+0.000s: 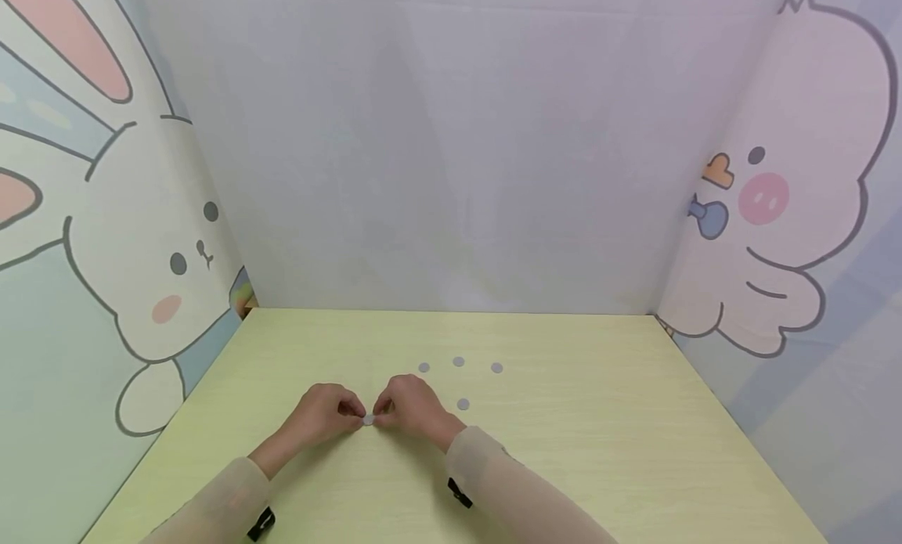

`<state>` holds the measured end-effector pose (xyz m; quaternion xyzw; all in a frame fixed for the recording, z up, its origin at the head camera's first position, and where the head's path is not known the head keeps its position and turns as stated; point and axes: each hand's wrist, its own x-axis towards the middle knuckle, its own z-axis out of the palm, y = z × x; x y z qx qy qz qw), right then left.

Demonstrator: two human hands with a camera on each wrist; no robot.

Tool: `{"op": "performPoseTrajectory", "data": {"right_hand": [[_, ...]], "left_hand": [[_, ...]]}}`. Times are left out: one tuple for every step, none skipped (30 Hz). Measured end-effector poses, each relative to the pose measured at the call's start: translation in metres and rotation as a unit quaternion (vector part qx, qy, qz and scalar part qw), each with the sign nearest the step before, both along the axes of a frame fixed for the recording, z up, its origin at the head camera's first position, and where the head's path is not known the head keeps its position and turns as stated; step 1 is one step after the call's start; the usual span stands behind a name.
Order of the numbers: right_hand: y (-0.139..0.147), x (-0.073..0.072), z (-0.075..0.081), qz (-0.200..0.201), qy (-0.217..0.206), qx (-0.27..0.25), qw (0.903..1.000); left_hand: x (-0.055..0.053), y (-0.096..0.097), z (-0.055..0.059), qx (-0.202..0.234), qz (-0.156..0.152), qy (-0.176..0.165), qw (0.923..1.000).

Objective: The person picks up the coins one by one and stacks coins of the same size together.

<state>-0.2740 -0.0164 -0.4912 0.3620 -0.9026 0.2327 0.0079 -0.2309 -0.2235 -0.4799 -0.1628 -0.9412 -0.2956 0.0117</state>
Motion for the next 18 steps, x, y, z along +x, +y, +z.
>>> {"op": "performPoseTrajectory", "data": {"right_hand": [[0.0000,0.0000,-0.0001,-0.001,-0.002,-0.001,1.0000],[-0.0001,0.0002,-0.0001,-0.003,-0.004,-0.001,1.0000],[-0.0004,0.0004,0.0000,-0.005,-0.006,-0.001,1.0000],[-0.0007,0.0008,0.0001,-0.008,-0.007,-0.001,0.9999],[-0.0011,0.0011,0.0002,-0.011,-0.008,-0.001,0.9999],[-0.0016,0.0016,0.0004,-0.014,-0.010,-0.001,0.9999],[-0.0021,0.0020,0.0005,-0.017,-0.010,0.000,0.9998],[-0.0025,0.0027,0.0007,-0.021,-0.012,-0.001,0.9997],[-0.0029,0.0032,0.0009,-0.024,-0.013,-0.001,0.9996],[-0.0033,0.0038,0.0011,-0.026,-0.013,0.000,0.9996],[-0.0037,0.0041,0.0011,-0.029,-0.013,0.000,0.9995],[-0.0041,0.0045,0.0010,-0.032,-0.013,0.001,0.9994],[-0.0044,0.0046,0.0010,-0.034,-0.012,0.002,0.9994],[-0.0046,0.0048,0.0006,-0.036,-0.012,0.002,0.9993],[-0.0048,0.0048,0.0003,-0.037,-0.011,0.003,0.9992],[-0.0050,0.0048,0.0001,-0.039,-0.012,0.004,0.9992],[-0.0051,0.0046,-0.0002,-0.040,-0.012,0.004,0.9991],[-0.0051,0.0046,-0.0003,-0.040,-0.013,0.004,0.9991]], "left_hand": [[0.0000,0.0003,0.0002,0.001,0.002,-0.003,1.0000],[-0.0003,0.0004,0.0001,0.002,0.003,-0.006,1.0000],[0.0000,0.0005,0.0005,0.003,0.003,-0.007,1.0000],[0.0000,0.0004,0.0008,0.004,0.003,-0.008,1.0000],[0.0003,0.0004,0.0010,0.005,0.003,-0.009,0.9999],[0.0002,0.0004,0.0008,0.005,0.003,-0.010,0.9999],[0.0001,0.0003,0.0007,0.005,0.004,-0.011,0.9999],[-0.0001,0.0002,0.0005,0.005,0.005,-0.010,0.9999],[-0.0001,0.0001,0.0007,0.005,0.005,-0.012,0.9999],[-0.0004,-0.0001,0.0004,0.005,0.003,-0.011,0.9999],[-0.0006,-0.0002,0.0002,0.004,0.003,-0.010,0.9999],[-0.0008,-0.0004,0.0000,0.003,0.002,-0.009,1.0000],[-0.0009,-0.0005,0.0001,0.002,0.002,-0.008,1.0000],[-0.0009,-0.0005,0.0001,0.001,0.000,-0.008,1.0000],[-0.0007,-0.0004,0.0002,0.000,-0.001,-0.007,1.0000],[-0.0005,-0.0004,0.0001,-0.001,-0.002,-0.004,1.0000],[-0.0002,-0.0002,0.0004,-0.002,-0.002,-0.004,1.0000],[0.0001,0.0000,0.0007,-0.002,-0.003,-0.003,1.0000]]}}
